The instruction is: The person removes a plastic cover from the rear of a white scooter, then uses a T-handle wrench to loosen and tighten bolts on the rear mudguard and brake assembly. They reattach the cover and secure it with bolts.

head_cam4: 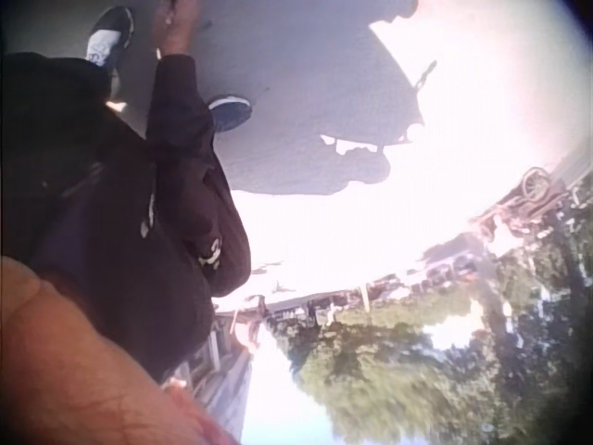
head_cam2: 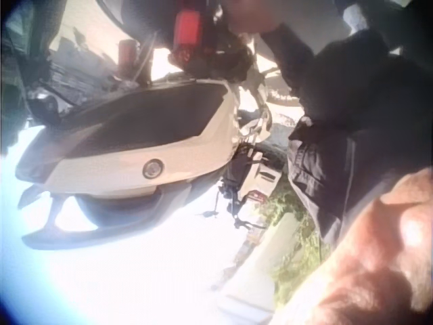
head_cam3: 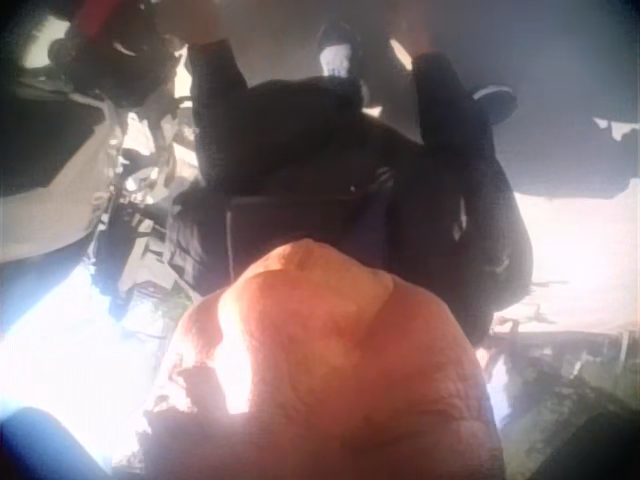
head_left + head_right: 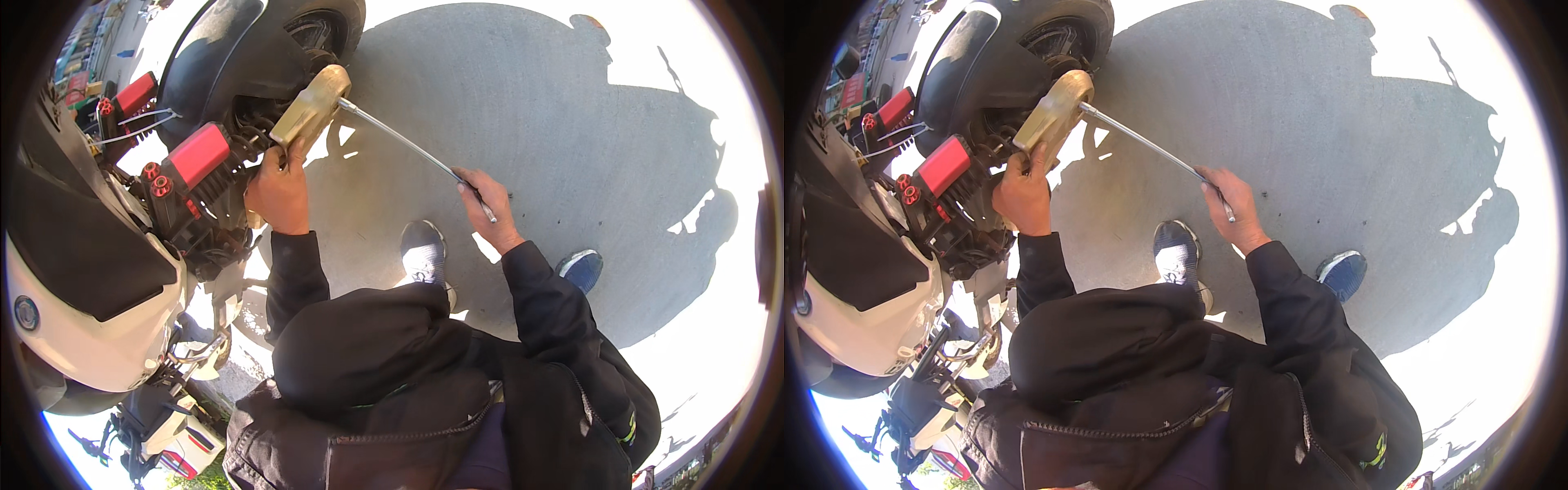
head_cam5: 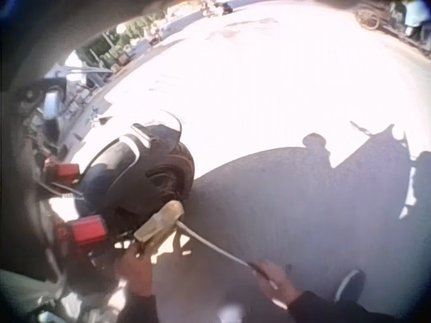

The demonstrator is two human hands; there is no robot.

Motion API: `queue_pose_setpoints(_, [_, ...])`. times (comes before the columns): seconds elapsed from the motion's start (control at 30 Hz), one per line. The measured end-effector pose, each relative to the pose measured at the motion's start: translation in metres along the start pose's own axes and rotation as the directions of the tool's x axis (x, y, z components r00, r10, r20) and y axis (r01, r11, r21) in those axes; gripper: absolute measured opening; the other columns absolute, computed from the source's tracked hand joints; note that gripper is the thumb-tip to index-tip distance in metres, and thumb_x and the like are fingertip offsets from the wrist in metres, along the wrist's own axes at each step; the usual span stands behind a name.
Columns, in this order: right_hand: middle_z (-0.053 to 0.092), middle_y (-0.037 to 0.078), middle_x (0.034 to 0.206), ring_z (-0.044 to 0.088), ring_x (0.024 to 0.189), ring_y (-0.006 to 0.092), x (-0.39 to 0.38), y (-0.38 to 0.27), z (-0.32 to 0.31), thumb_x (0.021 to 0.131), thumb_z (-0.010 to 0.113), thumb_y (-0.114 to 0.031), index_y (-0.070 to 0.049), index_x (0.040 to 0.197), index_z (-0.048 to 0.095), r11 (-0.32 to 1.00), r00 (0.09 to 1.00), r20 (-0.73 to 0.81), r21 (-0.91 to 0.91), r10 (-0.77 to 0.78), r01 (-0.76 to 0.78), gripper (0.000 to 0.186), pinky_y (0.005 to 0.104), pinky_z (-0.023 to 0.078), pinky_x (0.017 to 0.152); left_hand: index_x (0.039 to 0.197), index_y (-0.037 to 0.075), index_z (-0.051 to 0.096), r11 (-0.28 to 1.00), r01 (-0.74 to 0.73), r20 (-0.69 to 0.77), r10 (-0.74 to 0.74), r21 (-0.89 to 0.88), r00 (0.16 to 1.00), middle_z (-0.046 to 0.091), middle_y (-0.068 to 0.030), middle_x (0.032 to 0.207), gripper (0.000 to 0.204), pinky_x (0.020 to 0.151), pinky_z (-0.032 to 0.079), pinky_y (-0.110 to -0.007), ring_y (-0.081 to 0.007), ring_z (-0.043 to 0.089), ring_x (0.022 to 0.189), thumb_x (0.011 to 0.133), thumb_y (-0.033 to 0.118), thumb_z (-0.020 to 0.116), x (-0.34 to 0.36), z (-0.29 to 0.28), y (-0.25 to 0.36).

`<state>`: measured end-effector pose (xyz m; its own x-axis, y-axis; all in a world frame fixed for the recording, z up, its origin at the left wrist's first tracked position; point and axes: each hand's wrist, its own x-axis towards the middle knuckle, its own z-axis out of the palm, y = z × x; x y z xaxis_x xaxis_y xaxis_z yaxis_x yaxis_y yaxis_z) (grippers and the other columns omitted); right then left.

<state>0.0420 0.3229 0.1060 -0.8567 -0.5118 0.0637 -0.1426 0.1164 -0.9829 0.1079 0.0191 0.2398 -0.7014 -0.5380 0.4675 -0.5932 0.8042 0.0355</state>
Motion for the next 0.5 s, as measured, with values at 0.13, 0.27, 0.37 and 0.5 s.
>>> queue_pose_setpoints(0.13, [0.068,0.011,0.093,0.062,0.08,0.0224,0.011,0.001,-0.018,0.097,0.061,-0.005,-0.003,0.124,0.07,0.977,0.97,0.145,0.058,0.196,-0.206,0.028,0.0338,0.049,0.074,0.082,0.007,0.077,1.0,0.024,-0.016,-0.024,-0.001,1.0,0.073,-0.0099,0.07,0.036,0.058,0.052,-0.037,-0.0305,0.07,0.06,0.085,0.043,0.082,0.002,-0.002,0.0])
queue_pose_setpoints(0.27, [0.073,0.01,0.102,0.065,0.09,0.024,0.034,0.005,-0.065,0.102,0.059,-0.011,-0.005,0.126,0.07,0.988,0.957,0.245,-0.053,0.152,-0.143,0.027,0.0356,0.051,0.083,0.084,0.003,0.079,0.999,0.021,-0.048,-0.022,-0.035,0.999,0.074,-0.0119,0.07,0.04,0.06,0.053,-0.036,-0.0288,0.071,0.061,0.084,0.043,0.084,0.005,0.0,-0.005])
queue_pose_setpoints(0.37, [0.073,0.009,0.101,0.065,0.09,0.0238,0.038,0.019,-0.109,0.102,0.058,-0.01,-0.005,0.124,0.072,0.977,0.937,0.305,-0.177,0.171,-0.12,0.027,0.0366,0.051,0.083,0.085,0.002,0.079,0.994,0.058,-0.02,-0.06,-0.094,0.998,0.074,-0.0125,0.071,0.041,0.061,0.053,-0.037,-0.0276,0.071,0.061,0.084,0.043,0.084,0.006,0.003,-0.004])
queue_pose_setpoints(0.5, [0.073,0.009,0.102,0.065,0.091,0.0244,0.041,0.033,-0.147,0.1,0.062,-0.013,-0.007,0.125,0.073,0.905,0.83,0.391,-0.315,0.399,-0.287,0.028,0.0377,0.052,0.085,0.084,0.002,0.08,0.992,0.063,-0.006,-0.064,-0.111,0.998,0.074,-0.0126,0.069,0.039,0.06,0.053,-0.036,-0.0259,0.069,0.058,0.084,0.041,0.084,0.007,0.002,0.001])
